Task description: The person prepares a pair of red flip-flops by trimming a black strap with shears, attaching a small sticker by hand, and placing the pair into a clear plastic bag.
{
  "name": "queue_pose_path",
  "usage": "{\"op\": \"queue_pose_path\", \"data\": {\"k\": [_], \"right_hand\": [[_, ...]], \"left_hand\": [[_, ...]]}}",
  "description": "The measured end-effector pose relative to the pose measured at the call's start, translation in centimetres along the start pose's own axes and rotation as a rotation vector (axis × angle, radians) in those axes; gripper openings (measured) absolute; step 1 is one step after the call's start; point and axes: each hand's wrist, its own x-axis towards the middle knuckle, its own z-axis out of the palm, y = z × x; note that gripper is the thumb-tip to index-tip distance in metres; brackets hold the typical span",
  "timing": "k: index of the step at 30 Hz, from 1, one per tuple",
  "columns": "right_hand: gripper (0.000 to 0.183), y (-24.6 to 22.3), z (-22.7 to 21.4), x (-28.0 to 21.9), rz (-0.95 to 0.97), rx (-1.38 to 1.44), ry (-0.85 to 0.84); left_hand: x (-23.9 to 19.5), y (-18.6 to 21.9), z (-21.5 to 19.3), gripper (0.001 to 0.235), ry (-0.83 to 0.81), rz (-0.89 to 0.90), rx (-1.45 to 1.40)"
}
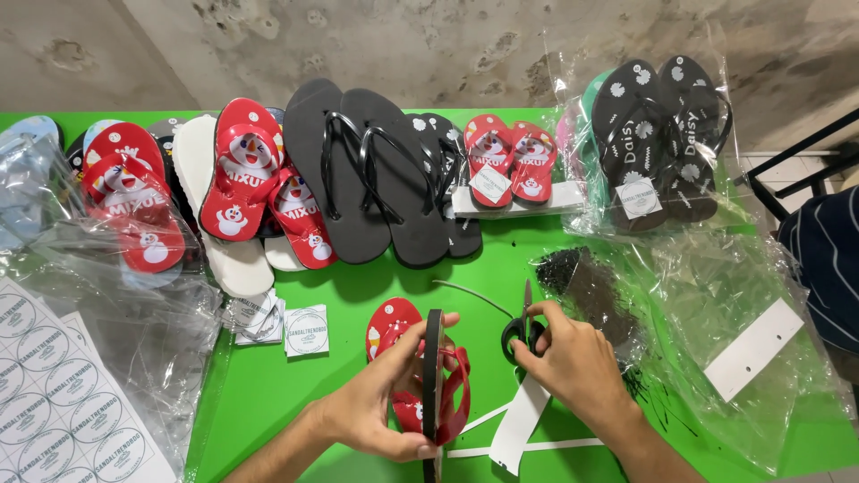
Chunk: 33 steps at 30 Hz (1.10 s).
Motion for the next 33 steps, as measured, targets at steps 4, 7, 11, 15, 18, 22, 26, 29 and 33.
{"op": "queue_pose_path", "data": {"k": [4, 7, 11, 15, 18, 22, 26, 29, 33], "right_hand": [[0.052, -0.4, -0.9, -0.2, 0.042, 0.074, -0.075], [0.061, -0.6, -1.5, -0.5, 0.054, 0.200, -0.141], [0.051, -0.5, -2.7, -0.6, 0.114, 0.458, -0.239], [0.041, 0.7, -3.1, -0.6, 0.106, 0.702, -0.330], [0.039, 1.3, -2.4, -0.5, 0.081, 0.964, -0.356], [0.046, 1.7, -1.1, -0.5, -0.082, 1.016, -0.305], [0.037, 2.4, 0.5, -0.6, -0.363, 1.174, -0.262], [0.045, 1.9, 0.8, -1.3, -0.450, 1.136, -0.177], [0.048, 1.1, 0.2, -1.5, -0.685, 0.827, 0.061]], "left_hand": [[-0.1, -0.9, 0.5, 0.106, 0.001, -0.086, -0.065], [-0.1, -2.4, 0.7, 0.106, 0.033, -0.086, -0.137], [0.2, -3.2, 1.1, 0.092, 0.116, -0.090, -0.328], [0.6, -4.8, 1.3, 0.087, 0.228, -0.031, -0.370], [0.7, -5.4, 1.3, 0.083, 0.309, -0.051, -0.410], [0.9, -5.7, 1.5, 0.074, 0.367, -0.037, -0.361], [1.0, -5.8, 1.5, 0.072, 0.346, -0.015, -0.429], [1.0, -6.0, 1.3, 0.074, 0.341, 0.006, -0.411], [0.9, -6.9, 0.9, 0.071, 0.328, -0.005, -0.382]]}}
